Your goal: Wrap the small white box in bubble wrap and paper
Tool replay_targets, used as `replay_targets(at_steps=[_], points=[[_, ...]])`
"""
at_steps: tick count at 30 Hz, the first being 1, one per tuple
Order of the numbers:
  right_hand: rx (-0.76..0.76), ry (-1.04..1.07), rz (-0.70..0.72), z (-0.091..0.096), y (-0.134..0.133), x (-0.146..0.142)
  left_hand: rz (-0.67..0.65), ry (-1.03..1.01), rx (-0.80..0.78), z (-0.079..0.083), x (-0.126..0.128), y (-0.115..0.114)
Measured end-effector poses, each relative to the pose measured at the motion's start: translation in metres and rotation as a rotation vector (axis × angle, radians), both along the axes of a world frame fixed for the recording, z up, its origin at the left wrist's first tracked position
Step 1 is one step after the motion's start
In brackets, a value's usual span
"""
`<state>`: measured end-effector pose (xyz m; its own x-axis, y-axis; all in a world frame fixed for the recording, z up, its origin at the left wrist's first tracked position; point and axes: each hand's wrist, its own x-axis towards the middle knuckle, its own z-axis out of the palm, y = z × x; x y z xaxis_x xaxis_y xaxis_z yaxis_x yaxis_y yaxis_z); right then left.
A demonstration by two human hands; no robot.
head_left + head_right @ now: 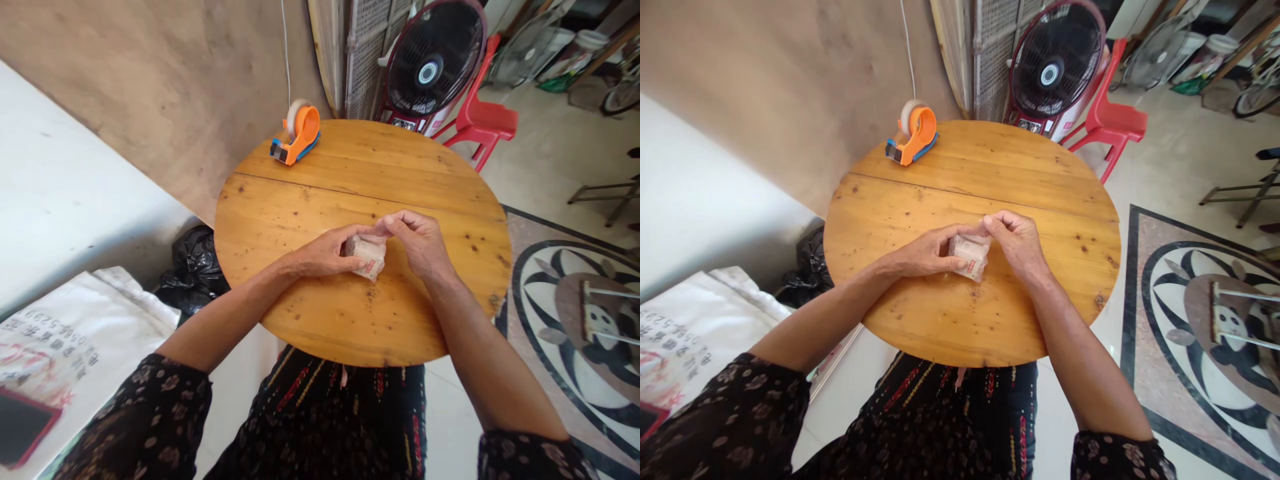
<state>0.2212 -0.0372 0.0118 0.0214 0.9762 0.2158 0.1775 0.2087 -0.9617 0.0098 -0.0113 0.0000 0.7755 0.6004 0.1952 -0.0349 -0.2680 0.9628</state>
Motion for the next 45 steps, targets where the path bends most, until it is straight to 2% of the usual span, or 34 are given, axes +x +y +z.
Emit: replay_targets(at_steps=[6, 15, 18, 24, 37, 41, 45], points=[[-0.044, 0.065, -0.021, 0.002, -0.002, -0.004, 0.018, -0.004, -0.042, 0.001, 0.001, -0.002], [-0.056, 0.064, -0.010, 0.000, -0.002, -0.004, 0.074, 0.039, -0.052, -0.001, 0.003, -0.003], [-0.062, 0.056, -0.023, -0.001, -0.001, -0.006, 0.091, 0.039, -0.100, -0.002, 0.005, -0.003], [-0.052, 0.048, -0.031, -0.003, 0.002, -0.008, 0.237, 0.023, -0.169, -0.005, 0.017, -0.004], [-0.021, 0.005, -0.034, -0.004, 0.006, -0.011, 0.381, -0.199, -0.442, -0.002, 0.034, -0.007], [-0.033, -0.023, -0.011, -0.001, 0.005, -0.013, 0.392, -0.247, -0.539, -0.001, 0.034, -0.007], [-0.024, -0.051, -0.047, 0.001, 0.004, -0.013, 0.373, -0.231, -0.610, 0.002, 0.034, -0.007]])
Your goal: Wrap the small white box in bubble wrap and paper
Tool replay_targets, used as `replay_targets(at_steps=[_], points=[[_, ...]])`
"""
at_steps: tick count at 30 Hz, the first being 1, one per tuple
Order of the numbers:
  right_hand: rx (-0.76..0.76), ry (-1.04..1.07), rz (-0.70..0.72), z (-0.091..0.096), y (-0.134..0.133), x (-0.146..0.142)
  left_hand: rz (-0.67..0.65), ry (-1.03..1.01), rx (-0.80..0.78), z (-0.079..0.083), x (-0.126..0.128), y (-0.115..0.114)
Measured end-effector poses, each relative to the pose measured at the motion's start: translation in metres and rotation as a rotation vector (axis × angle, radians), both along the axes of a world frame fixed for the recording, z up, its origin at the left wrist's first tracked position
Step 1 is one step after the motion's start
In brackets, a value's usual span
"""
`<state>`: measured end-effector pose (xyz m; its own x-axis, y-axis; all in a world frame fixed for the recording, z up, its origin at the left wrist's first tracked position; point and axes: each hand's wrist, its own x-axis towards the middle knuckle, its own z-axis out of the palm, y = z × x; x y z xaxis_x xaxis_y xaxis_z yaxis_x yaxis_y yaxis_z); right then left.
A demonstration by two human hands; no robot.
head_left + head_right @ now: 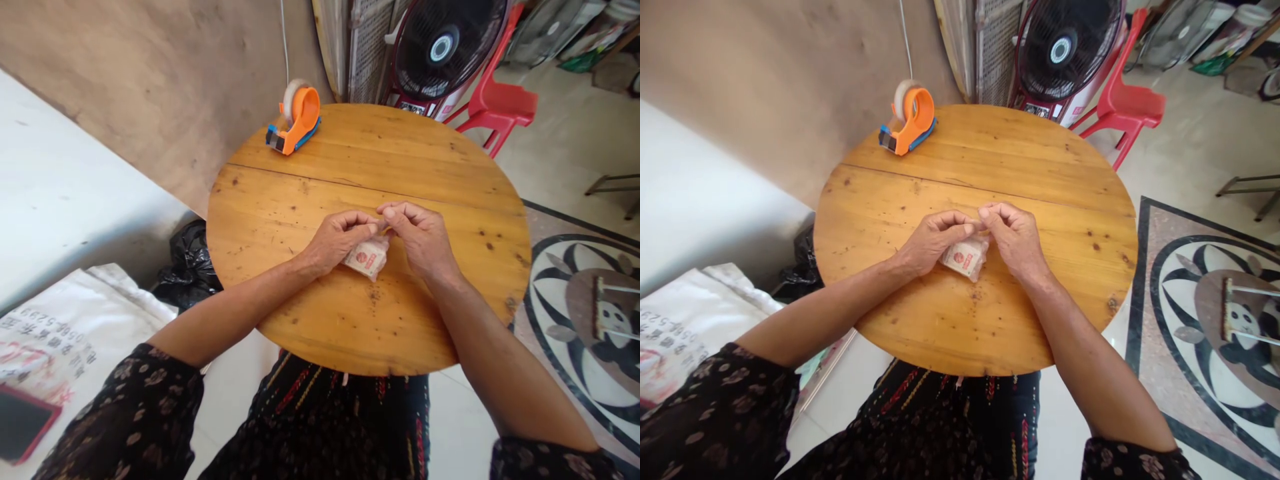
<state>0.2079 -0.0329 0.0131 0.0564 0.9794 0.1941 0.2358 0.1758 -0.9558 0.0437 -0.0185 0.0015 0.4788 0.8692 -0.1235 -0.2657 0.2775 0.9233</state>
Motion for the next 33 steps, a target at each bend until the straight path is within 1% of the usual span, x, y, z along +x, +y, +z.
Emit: replay_targets(at_steps=[3, 5, 9, 11, 14, 17, 20, 24, 28, 33], points=[[0.077, -0.040, -0.047, 0.003, -0.002, 0.001, -0.003, 0.014, -0.023, 0.001, 0.000, -0.001], [0.179, -0.096, -0.074, 0.006, -0.005, 0.002, 0.007, 0.021, -0.029, 0.003, 0.001, -0.001], [0.402, -0.296, -0.064, 0.010, -0.011, 0.003, 0.006, 0.018, -0.026, 0.005, 0.000, -0.002], [0.454, -0.419, -0.058, 0.010, -0.013, 0.004, 0.000, 0.016, -0.010, 0.004, -0.001, -0.001], [0.462, -0.546, -0.061, 0.008, -0.011, 0.006, -0.003, 0.020, 0.023, 0.003, -0.001, 0.000], [0.467, -0.581, -0.063, 0.004, -0.009, 0.008, -0.003, 0.015, 0.044, 0.001, -0.002, 0.002], [0.491, -0.603, -0.061, 0.003, -0.009, 0.010, -0.005, 0.002, 0.029, 0.001, -0.002, 0.002], [0.517, -0.739, -0.089, 0.004, -0.012, 0.009, -0.004, 0.003, 0.002, 0.001, -0.002, 0.002], [0.554, -0.872, -0.132, 0.008, -0.016, 0.004, 0.019, 0.016, 0.021, 0.002, -0.002, 0.003], [0.570, -0.920, -0.164, 0.008, -0.016, -0.003, 0.036, 0.055, 0.058, 0.003, -0.002, 0.003]])
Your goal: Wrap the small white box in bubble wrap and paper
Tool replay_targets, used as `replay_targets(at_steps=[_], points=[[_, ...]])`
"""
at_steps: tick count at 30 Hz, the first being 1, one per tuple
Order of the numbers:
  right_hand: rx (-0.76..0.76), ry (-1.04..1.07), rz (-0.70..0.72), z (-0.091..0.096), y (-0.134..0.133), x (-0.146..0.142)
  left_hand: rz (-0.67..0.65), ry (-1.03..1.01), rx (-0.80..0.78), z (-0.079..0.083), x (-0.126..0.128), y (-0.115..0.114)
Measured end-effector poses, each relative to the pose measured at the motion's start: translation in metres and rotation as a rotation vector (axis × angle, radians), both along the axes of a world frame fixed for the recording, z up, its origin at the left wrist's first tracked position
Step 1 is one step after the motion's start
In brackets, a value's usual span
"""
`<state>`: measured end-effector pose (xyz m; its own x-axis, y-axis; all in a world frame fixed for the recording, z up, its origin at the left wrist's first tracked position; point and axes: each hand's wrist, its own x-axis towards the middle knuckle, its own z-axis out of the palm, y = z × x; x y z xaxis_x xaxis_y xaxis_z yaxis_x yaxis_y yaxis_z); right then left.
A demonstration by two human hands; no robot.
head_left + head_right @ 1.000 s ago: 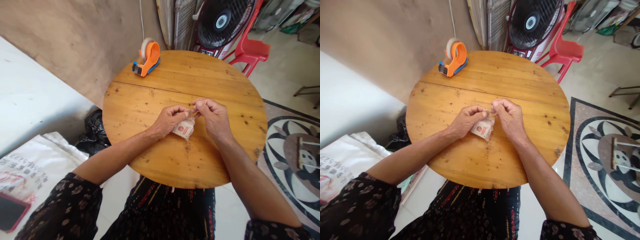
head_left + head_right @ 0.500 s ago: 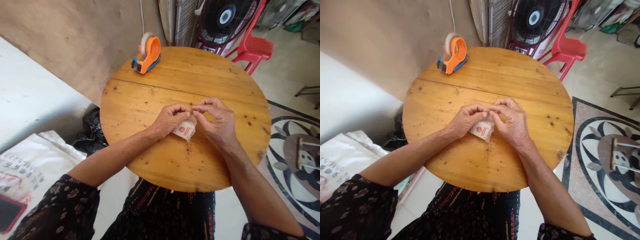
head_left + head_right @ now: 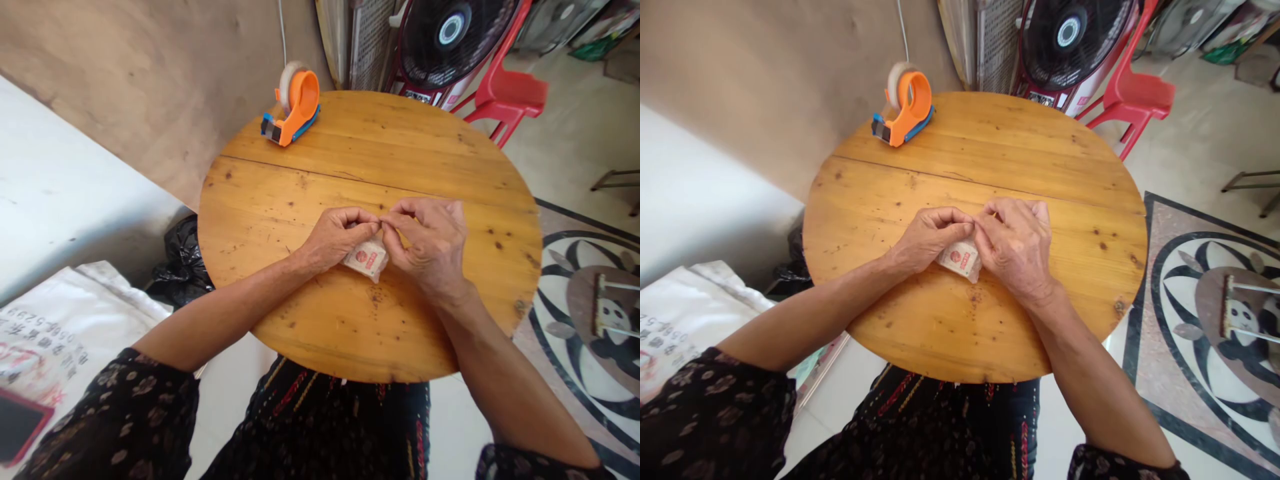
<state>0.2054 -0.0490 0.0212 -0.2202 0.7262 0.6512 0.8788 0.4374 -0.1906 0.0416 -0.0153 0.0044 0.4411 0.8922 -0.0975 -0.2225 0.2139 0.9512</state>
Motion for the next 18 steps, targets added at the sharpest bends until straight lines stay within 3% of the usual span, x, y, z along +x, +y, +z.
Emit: replay_targets(at_steps=[5, 11, 18], points=[[-0.058, 0.163, -0.032, -0.004, 0.010, 0.007, -0.013, 0.019, 0.011, 0.000, 0.000, -0.002], [-0.169, 0.472, 0.125, -0.004, 0.013, 0.012, -0.054, -0.022, -0.044, -0.001, 0.000, -0.002], [-0.222, 0.476, 0.126, 0.000, 0.008, 0.009, -0.038, -0.019, -0.031, 0.000, -0.002, 0.000]])
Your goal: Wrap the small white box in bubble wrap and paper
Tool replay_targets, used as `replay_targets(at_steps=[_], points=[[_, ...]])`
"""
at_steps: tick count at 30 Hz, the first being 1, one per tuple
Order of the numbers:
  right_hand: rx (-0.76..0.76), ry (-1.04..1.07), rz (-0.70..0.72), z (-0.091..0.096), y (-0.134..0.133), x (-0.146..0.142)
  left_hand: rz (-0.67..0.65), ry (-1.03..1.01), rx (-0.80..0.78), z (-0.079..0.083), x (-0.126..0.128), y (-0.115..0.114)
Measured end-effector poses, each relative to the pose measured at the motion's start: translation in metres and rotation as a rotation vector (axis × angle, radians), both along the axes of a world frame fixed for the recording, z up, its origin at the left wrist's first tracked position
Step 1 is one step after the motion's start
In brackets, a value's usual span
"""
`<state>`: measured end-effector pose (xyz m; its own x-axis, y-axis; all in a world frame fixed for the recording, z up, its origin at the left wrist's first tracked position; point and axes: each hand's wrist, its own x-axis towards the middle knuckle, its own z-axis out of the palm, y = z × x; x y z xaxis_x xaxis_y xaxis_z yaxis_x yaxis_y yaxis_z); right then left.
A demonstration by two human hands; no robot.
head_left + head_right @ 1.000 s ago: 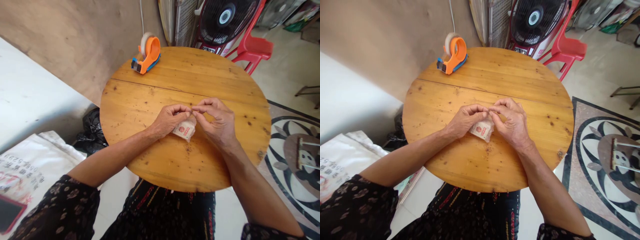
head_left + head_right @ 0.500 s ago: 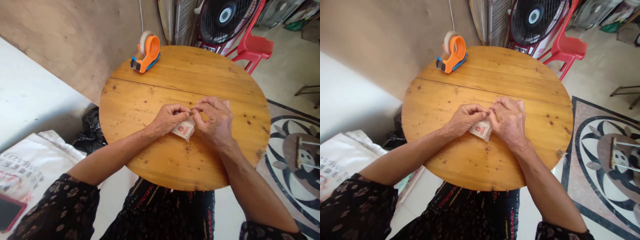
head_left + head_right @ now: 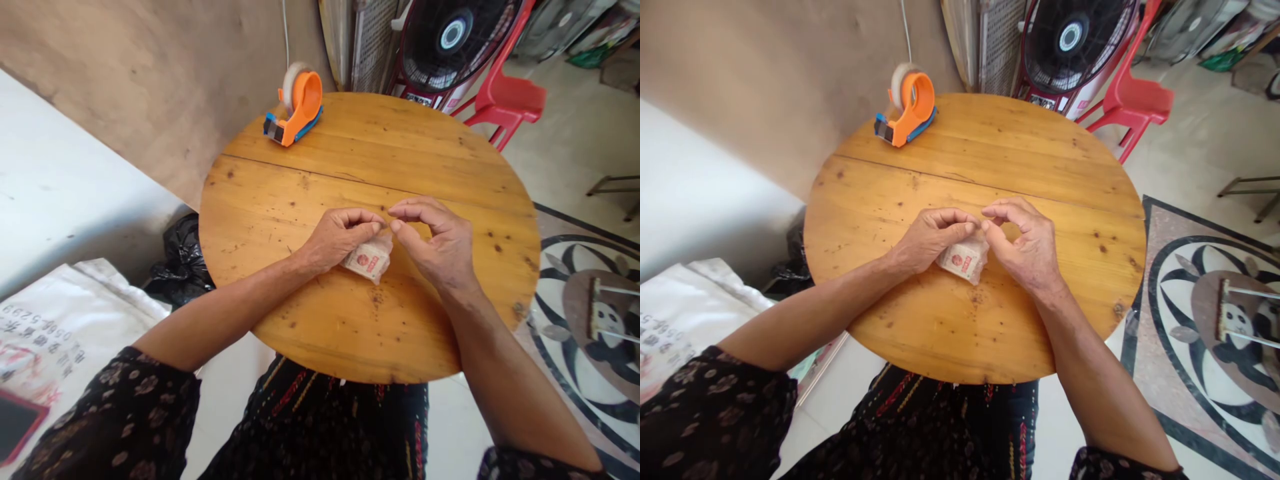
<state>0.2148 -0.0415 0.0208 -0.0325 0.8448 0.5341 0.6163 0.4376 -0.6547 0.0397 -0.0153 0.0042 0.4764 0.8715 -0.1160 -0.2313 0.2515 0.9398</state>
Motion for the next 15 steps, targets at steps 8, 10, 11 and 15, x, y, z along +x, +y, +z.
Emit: replay_targets(at_steps=[8, 10, 11, 15], points=[[-0.045, 0.014, 0.072, 0.0053, -0.0048, 0.0003, 0.012, -0.025, 0.034, -0.0011, 0.0009, 0.0006], [-0.015, -0.001, 0.065, 0.0032, -0.0039, 0.0001, -0.003, -0.027, 0.025, -0.0005, 0.0013, 0.0003], [0.001, -0.010, 0.057, 0.0018, -0.0032, -0.0002, -0.005, -0.029, 0.023, -0.0001, 0.0012, 0.0002], [0.055, -0.027, 0.032, -0.0020, -0.0008, -0.0023, -0.007, -0.033, 0.046, 0.0014, -0.0021, 0.0015]])
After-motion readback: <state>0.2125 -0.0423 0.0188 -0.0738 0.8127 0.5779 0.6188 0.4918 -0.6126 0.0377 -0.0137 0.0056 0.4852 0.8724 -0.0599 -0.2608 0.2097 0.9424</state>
